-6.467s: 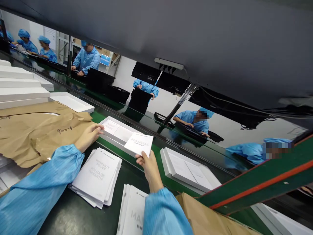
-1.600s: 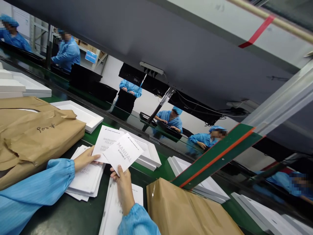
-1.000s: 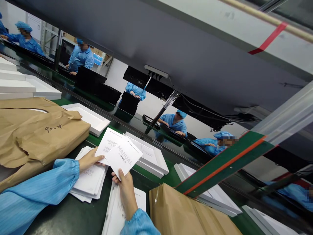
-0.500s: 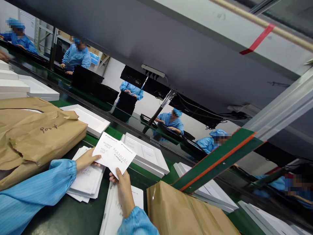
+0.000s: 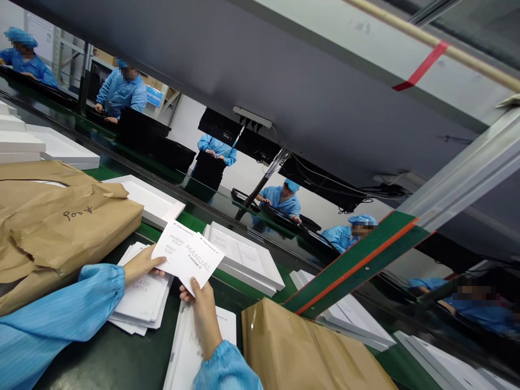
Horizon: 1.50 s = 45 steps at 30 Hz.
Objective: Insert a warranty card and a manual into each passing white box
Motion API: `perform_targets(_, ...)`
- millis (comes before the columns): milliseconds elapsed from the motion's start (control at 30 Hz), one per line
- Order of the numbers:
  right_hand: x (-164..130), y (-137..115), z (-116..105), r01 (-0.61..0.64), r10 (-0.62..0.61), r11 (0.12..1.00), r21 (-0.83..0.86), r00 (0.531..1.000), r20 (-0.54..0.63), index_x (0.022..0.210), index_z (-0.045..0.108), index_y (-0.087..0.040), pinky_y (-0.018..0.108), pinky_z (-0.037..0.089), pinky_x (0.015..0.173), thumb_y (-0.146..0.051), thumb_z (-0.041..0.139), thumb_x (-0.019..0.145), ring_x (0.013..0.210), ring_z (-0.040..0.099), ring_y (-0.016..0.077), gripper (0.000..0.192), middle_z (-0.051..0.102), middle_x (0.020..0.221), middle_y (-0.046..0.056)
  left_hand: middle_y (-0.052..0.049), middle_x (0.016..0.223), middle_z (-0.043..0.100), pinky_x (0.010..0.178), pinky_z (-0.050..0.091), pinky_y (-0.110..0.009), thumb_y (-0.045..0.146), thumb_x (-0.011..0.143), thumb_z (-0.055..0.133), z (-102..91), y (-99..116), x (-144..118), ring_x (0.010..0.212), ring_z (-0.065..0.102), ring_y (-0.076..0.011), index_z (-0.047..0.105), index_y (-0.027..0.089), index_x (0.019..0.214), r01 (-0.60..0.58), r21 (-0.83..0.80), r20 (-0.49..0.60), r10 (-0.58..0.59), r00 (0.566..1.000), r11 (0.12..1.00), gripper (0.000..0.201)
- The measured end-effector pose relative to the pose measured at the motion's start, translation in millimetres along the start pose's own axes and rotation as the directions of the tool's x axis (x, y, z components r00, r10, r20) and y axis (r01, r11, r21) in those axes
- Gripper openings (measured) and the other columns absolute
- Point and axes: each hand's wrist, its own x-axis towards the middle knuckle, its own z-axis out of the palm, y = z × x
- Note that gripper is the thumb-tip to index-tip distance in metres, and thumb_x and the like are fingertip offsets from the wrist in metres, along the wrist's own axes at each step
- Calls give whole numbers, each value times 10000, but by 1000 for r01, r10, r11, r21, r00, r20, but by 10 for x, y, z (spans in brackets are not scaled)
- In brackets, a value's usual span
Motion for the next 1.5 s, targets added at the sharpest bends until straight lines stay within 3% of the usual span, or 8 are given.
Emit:
perform_targets(667, 0, 7, -2, 7, -7, 1000, -4, 1000, -8, 784, 540, -133, 223, 374, 456, -388, 564, 656, 457, 482, 100, 287, 564, 555, 18, -34, 743, 594, 433, 372, -199, 312, 647, 512, -14, -12, 6, 464, 536, -94, 422, 137, 933, -21, 25, 5, 21, 1000, 999, 347)
perform_targets(1033, 5, 11, -8, 14, -14, 1000, -14, 1000, 3, 798, 537, -130, 215, 373, 462, -353, 564, 668, 465, 486, 95, 260, 566, 561, 17, -63, 840, 598, 436, 379, -187, 308, 656, 510, -17, -15, 10, 468, 540, -83, 410, 144, 936, 1, 18, 15, -1, 1000, 1000, 339)
perform_targets(1500, 0, 14, -13, 10, -10, 1000, -15, 1000, 13, 817, 521, -131, 212, 371, 468, -341, 540, 694, 465, 484, 91, 244, 567, 566, 17, -17, 734, 570, 443, 374, -193, 284, 664, 487, -11, 5, -8, 471, 533, -85, 404, 146, 894, -9, 47, 14, 8, 1000, 999, 281)
